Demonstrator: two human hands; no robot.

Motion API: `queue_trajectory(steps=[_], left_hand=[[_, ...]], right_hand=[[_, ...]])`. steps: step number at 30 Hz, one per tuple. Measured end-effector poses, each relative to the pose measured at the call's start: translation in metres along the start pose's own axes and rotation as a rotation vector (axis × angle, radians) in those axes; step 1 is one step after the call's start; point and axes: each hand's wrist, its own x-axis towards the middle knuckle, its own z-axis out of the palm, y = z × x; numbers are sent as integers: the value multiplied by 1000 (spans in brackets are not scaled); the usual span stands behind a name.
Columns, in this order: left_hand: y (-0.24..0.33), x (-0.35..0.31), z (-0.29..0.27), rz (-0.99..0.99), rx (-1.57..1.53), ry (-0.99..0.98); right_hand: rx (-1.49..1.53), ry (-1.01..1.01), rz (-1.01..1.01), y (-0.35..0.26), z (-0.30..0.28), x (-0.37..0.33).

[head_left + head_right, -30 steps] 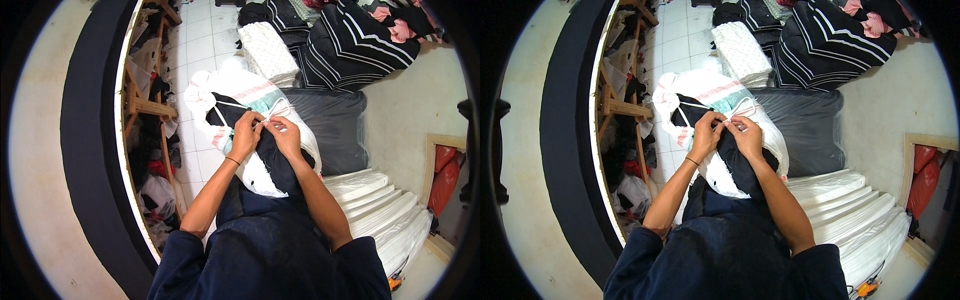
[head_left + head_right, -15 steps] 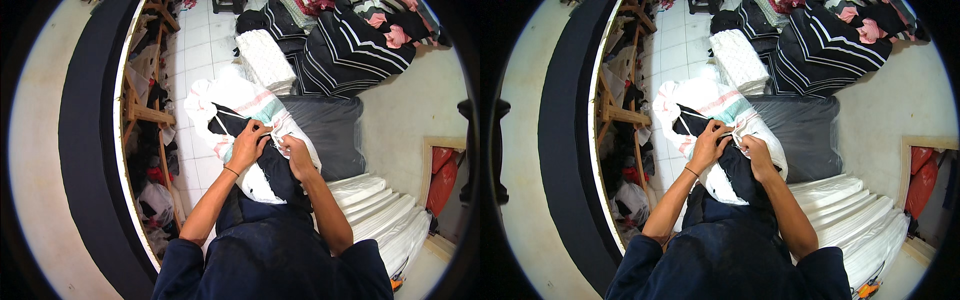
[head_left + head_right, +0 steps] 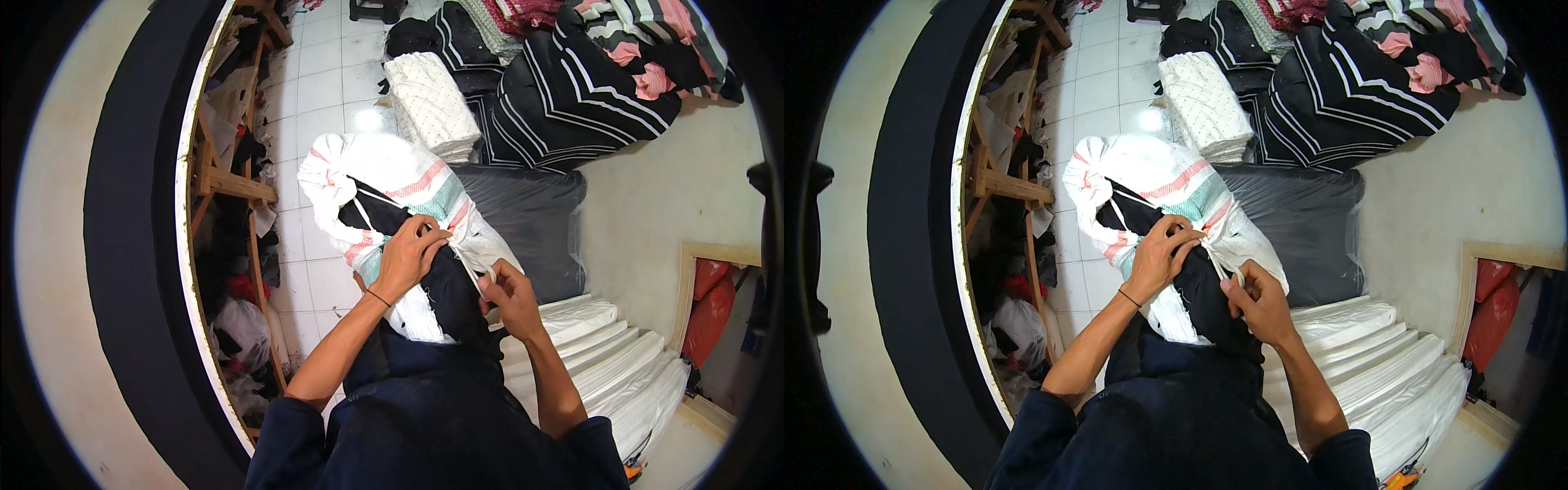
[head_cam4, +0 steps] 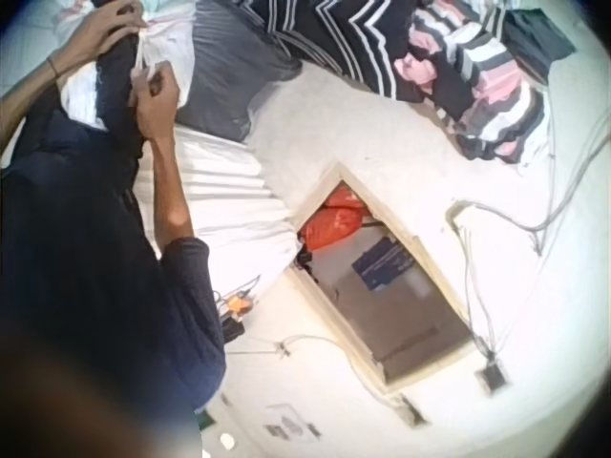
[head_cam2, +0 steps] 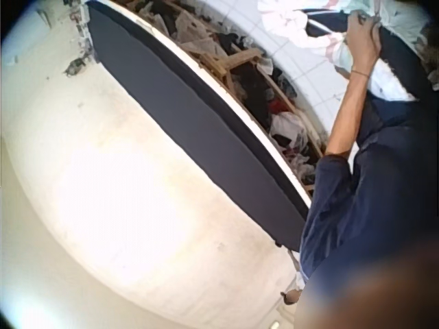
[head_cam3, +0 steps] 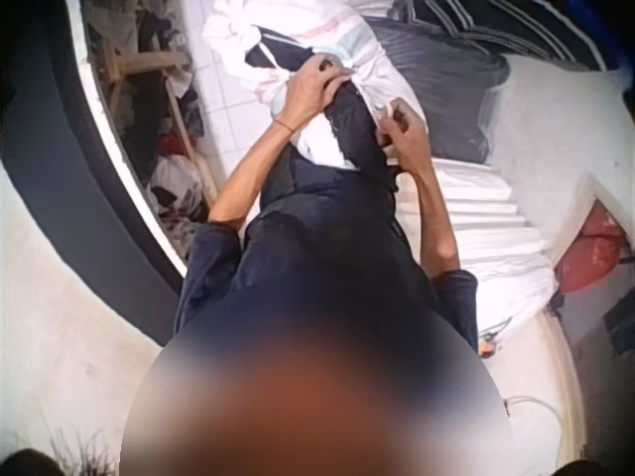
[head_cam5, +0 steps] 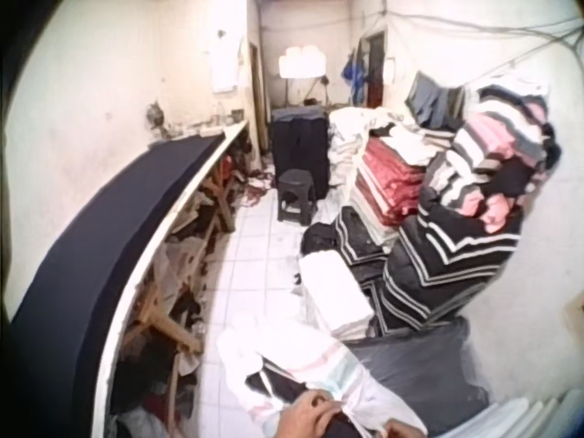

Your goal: The person unties a large white sack filled with black garments. They remove a black t-shirt, unfold it, and place it on a nearby table. The person then moves the sack to a different location.

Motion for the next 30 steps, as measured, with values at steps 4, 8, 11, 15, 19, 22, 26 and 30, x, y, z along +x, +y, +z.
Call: queue_trajectory(steps=[4,8,11,15,19,22,26,30], left_hand=[[-6,3,-1,97,8,-20],[-12,1,5,37,-38,-44],[-14,-4,10,-48,-220,-1],[-14,-11,9,-173,-266,-91],[-9,-13,4,-111,-282,-72],[-3,-14,1,-106,-204,-50],[7,-20,1,-170,-128,124],[12,-23,2,-97,-15,203]], right_hand=[[-405,215,-387,-8,3,13],[-359,109,-407,-4,4,20],[-269,71,-174,3,8,22],[-263,220,-343,12,18,28],[-229,71,-317,20,24,34],[-386,127,-489,24,27,29],[-221,147,-358,26,35,25],[-452,466,-725,24,46,49]])
